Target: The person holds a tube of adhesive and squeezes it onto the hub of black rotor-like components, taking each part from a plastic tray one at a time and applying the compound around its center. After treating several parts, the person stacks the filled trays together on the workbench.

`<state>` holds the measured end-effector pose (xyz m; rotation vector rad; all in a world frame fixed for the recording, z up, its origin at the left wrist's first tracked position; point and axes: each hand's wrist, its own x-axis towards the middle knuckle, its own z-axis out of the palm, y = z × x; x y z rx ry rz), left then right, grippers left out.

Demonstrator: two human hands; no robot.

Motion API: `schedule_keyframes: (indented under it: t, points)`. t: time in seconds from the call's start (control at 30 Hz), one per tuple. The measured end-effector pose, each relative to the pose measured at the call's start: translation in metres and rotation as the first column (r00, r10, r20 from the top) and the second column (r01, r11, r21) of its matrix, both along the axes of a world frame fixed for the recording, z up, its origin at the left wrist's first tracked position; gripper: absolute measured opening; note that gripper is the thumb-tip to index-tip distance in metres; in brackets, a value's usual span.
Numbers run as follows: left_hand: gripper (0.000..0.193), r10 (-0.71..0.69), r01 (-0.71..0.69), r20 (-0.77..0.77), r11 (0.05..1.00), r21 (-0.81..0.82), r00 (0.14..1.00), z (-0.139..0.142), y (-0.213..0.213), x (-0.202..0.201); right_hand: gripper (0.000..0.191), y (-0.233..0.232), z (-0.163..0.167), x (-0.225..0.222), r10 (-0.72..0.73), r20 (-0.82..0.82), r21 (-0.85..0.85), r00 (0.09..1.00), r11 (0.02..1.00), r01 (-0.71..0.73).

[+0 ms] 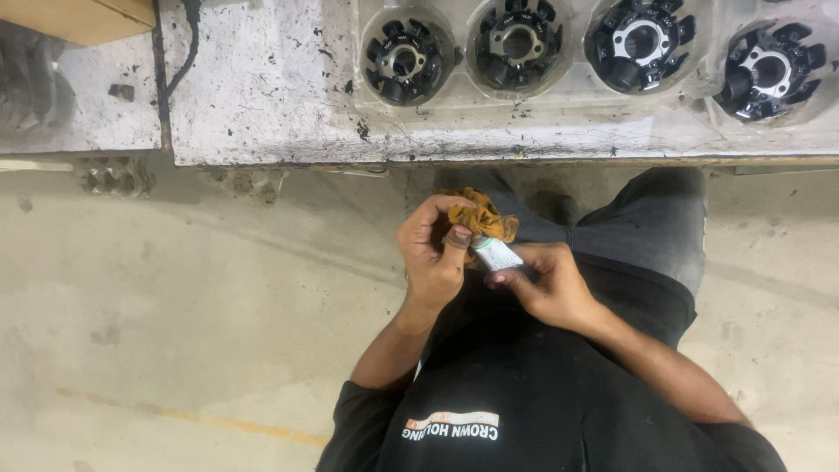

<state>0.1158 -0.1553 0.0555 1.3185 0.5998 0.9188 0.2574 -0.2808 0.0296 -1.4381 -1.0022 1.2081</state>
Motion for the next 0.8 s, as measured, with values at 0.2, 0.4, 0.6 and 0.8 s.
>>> schedule_keyframes:
  t: [0.2, 0.4, 0.6, 0.8]
  points:
    - [0.027, -0.003, 0.004, 0.02, 1.0, -0.023, 1.0, -0.001, 0.004, -0.003, 0.014, 0.003, 0.003, 0.009, 0.071, 0.009, 0.049, 0.997, 0.996, -0.072]
    - [0.029, 0.006, -0.006, 0.008, 1.0, -0.027, 1.0, -0.004, 0.006, -0.003, 0.021, 0.009, 0.003, 0.009, 0.123, -0.127, 0.087, 0.984, 0.99, -0.113]
    - [0.03, 0.025, -0.025, 0.032, 1.0, -0.009, 0.999, -0.008, 0.015, -0.002, 0.026, 0.012, 0.005, 0.02, 0.158, 0.02, 0.072, 0.987, 0.985, -0.16]
    - [0.032, 0.036, -0.035, -0.016, 0.999, 0.007, 0.999, -0.017, 0.022, 0.007, 0.025, 0.019, -0.005, 0.025, 0.135, -0.209, 0.079, 0.969, 0.99, -0.121]
